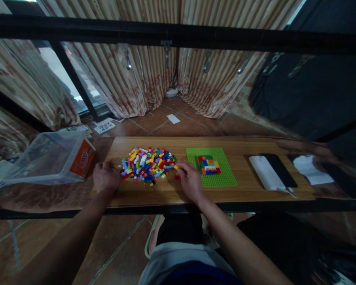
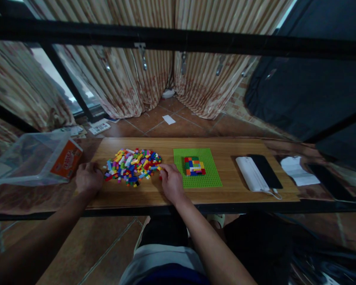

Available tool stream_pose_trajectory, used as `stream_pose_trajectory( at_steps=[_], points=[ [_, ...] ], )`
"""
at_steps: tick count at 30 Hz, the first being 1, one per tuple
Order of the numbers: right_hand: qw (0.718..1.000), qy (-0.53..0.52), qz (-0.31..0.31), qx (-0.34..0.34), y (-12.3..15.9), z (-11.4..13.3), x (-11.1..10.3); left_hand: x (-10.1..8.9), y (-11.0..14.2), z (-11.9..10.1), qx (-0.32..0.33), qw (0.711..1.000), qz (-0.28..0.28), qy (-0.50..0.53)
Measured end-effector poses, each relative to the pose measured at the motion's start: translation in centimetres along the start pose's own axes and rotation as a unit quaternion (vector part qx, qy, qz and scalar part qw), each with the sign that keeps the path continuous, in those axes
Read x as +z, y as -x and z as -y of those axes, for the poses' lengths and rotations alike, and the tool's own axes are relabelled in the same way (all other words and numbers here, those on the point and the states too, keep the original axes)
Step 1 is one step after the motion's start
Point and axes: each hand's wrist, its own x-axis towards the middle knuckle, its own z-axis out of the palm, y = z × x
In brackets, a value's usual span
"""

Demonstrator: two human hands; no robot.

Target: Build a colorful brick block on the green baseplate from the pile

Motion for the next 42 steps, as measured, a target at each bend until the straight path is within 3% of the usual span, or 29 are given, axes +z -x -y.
stream_pose_trajectory(
  at_steps=[2, 5, 7, 10, 12, 14, 17, 20, 24, 27, 42],
  points=[
    [0.982, -0.173, -0.029, 0.075, 0.7, -0.2, -0.8, 0.0, 0.0, 0.0, -0.001, 1.0, -0.001, -0.008],
    [0.904, -0.376, -0.051, 0.195, 2.2, -0.9, -2.3, 0.1, -0.1, 0.0, 0.004, 1.0, -0.001, -0.02],
    [0.863, -0.436, -0.054, 0.249, 3.3, -1.5, -3.6, 0.1, -0.1, 0.1, 0.006, 1.0, 0.001, -0.023],
    [0.842, -0.457, -0.064, 0.28, 4.7, -2.6, -5.6, 0.1, -0.1, 0.1, 0.004, 1.0, 0.004, -0.018],
    [0.854, -0.433, -0.085, 0.277, 5.2, -3.4, -6.7, 0.0, -0.1, 0.1, 0.005, 1.0, 0.001, -0.011],
    [0.888, -0.361, -0.121, 0.256, 5.3, -4.3, -7.6, -0.1, -0.1, 0.0, 0.005, 1.0, -0.002, -0.005],
    [0.951, -0.176, -0.158, 0.202, 4.8, -5.5, -9.0, -0.3, 0.0, -0.2, -0.002, 1.0, 0.004, 0.001],
    [0.982, 0.001, -0.144, 0.119, 4.0, -6.0, -10.0, -0.5, -0.1, -0.4, -0.007, 1.0, 0.012, 0.01],
    [0.981, 0.145, -0.125, -0.002, 2.8, -6.3, -10.7, -0.4, -0.1, -0.2, -0.007, 1.0, 0.01, 0.011],
    [0.974, 0.186, -0.125, -0.043, 2.1, -7.0, -10.6, -0.3, -0.1, -0.1, -0.004, 1.0, 0.005, 0.016],
    [0.977, 0.17, -0.119, -0.054, 1.1, -8.6, -11.2, -0.6, -0.1, -0.4, -0.015, 0.999, 0.033, -0.016]
  ],
)
